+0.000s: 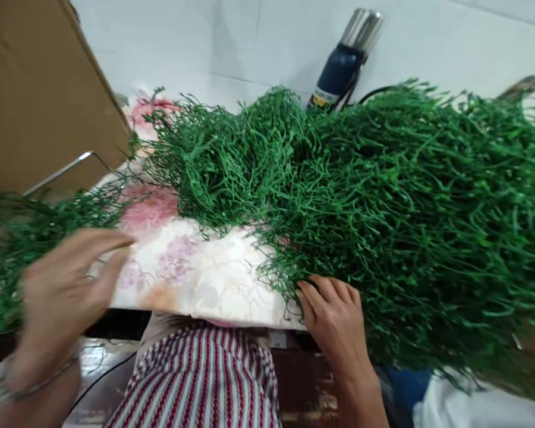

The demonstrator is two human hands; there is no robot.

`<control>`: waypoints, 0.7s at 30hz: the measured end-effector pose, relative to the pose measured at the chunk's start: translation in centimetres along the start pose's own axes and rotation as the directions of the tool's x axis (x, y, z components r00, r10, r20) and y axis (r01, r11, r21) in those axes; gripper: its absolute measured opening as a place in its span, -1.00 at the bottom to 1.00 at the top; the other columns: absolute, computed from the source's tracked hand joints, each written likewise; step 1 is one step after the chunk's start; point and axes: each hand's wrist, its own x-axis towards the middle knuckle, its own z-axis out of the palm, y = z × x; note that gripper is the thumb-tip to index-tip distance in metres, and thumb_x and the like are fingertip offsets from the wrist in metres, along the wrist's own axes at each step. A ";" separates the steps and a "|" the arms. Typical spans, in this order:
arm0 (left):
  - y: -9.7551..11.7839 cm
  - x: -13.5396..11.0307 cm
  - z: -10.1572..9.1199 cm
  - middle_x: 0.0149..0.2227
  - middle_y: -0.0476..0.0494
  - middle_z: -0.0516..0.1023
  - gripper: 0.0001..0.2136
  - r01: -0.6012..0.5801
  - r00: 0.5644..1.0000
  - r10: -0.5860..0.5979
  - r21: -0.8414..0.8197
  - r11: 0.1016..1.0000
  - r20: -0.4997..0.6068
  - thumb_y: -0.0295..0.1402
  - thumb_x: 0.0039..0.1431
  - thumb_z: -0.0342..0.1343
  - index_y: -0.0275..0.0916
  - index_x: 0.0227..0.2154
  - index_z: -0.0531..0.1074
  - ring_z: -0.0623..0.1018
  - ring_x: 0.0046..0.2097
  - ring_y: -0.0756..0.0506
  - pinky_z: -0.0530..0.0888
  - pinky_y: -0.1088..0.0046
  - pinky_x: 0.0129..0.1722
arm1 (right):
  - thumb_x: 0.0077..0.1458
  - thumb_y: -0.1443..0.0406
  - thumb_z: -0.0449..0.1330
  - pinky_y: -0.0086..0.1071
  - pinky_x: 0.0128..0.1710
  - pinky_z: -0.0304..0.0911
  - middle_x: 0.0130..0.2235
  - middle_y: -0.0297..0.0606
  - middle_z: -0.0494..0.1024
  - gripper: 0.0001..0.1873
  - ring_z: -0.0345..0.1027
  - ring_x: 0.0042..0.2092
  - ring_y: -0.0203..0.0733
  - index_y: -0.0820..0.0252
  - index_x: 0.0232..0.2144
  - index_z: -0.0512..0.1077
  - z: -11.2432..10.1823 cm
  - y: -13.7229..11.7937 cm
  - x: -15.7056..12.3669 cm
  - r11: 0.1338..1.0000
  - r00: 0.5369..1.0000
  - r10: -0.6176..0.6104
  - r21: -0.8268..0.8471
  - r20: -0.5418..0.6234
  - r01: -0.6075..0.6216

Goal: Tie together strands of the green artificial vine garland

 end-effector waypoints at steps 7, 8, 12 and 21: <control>1.0 7.6 7.5 -0.33 -0.18 0.48 -0.72 0.018 0.955 -0.143 0.430 0.903 0.261 -0.16 0.15 -0.09 -0.27 -0.34 0.36 0.49 -0.24 -0.19 0.36 0.34 -0.31 | 0.06 0.34 0.12 -0.30 -0.28 0.18 -0.39 -0.26 0.51 -0.88 0.31 -0.36 -0.22 0.20 -0.34 0.45 -1.2 0.7 0.4 0.985 0.988 -0.077 0.145 -0.136 0.096; 1.0 8.4 8.1 -0.29 -0.20 0.47 -0.70 0.022 0.955 -0.149 0.440 0.898 0.257 -0.12 0.14 -0.09 -0.28 -0.31 0.35 0.49 -0.23 -0.19 0.36 0.34 -0.31 | 0.06 0.35 0.12 -0.30 -0.27 0.19 -0.40 -0.26 0.51 -0.89 0.31 -0.37 -0.23 0.22 -0.33 0.44 -1.3 0.6 0.6 0.982 0.983 -0.080 0.159 -0.163 0.106; 1.2 9.9 9.9 -0.16 -0.25 0.43 -0.65 0.000 0.964 -0.122 0.456 0.890 0.237 -0.13 0.12 -0.06 -0.28 -0.14 0.25 0.47 -0.16 -0.19 0.35 0.36 -0.27 | 0.05 0.39 0.12 -0.30 -0.27 0.19 -0.41 -0.25 0.50 -0.90 0.28 -0.37 -0.23 0.23 -0.34 0.42 -1.8 0.2 1.8 0.970 0.972 -0.129 0.180 -0.197 0.165; 1.2 8.3 10.8 -0.34 -0.15 0.50 -0.80 -0.105 0.940 -0.060 0.452 0.886 0.336 -0.39 0.17 -0.15 -0.21 -0.22 0.32 0.48 -0.22 -0.16 0.32 0.35 -0.24 | 0.13 0.26 0.04 -0.33 -0.32 0.12 -0.44 -0.22 0.45 -0.80 0.25 -0.35 -0.21 0.21 -0.39 0.43 -7.4 -0.7 11.8 0.978 0.975 -0.208 -0.018 -0.078 0.207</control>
